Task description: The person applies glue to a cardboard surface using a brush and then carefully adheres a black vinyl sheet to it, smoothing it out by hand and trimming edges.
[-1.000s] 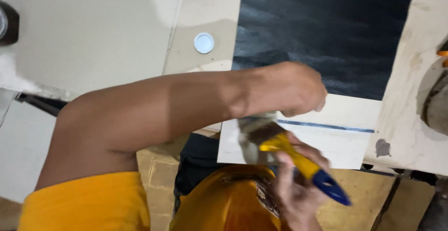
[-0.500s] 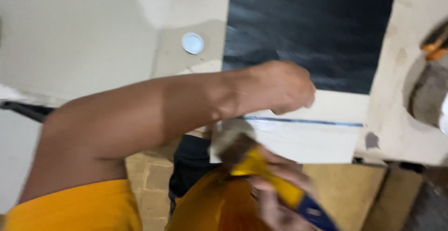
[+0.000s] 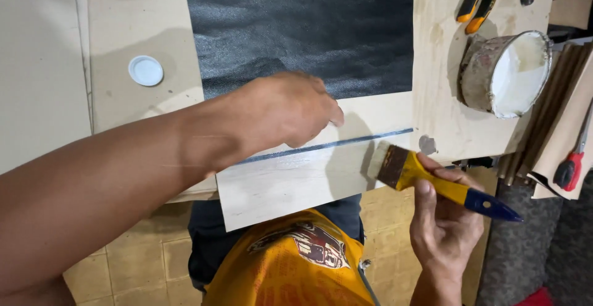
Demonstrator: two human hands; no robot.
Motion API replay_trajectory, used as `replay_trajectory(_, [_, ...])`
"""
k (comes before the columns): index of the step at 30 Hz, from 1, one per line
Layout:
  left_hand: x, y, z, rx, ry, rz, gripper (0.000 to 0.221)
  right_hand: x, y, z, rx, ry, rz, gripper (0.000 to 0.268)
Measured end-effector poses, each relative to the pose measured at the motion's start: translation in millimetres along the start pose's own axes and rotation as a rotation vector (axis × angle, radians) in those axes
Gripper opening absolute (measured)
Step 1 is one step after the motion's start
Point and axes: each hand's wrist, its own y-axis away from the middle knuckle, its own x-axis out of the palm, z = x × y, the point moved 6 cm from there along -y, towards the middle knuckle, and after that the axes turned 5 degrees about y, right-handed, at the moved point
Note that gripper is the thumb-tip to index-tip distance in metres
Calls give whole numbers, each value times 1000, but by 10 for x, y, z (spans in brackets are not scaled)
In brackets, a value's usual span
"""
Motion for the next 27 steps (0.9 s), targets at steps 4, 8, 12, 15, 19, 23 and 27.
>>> replay_trajectory(4, [46,-50,13,48,-1,-92,63,39,-113,54,-49,86,34,24])
replay_trajectory(8, [-30,35,-26,21,8,-31,58,307,-145,199,-68,286,145,20])
replay_trajectory(12, [62,-200,60,43,20,-55,44,587,-76,479,-71,276,207,21])
replay_trajectory(15, [91,-211,-72,243,-199,-297,16,733,22,673,-125,216,225,22])
replay_trajectory(19, [75,-234,-67,6,-269,211,21,990,77,890,-307,233,286,21])
replay_trajectory(23, [312,-537,187,42,-252,114,14,1234,162,1057,-366,125,301,26])
replay_trajectory(27, [479,-944,336,125,-248,-4,8,1436,204,1221,-466,60,335,27])
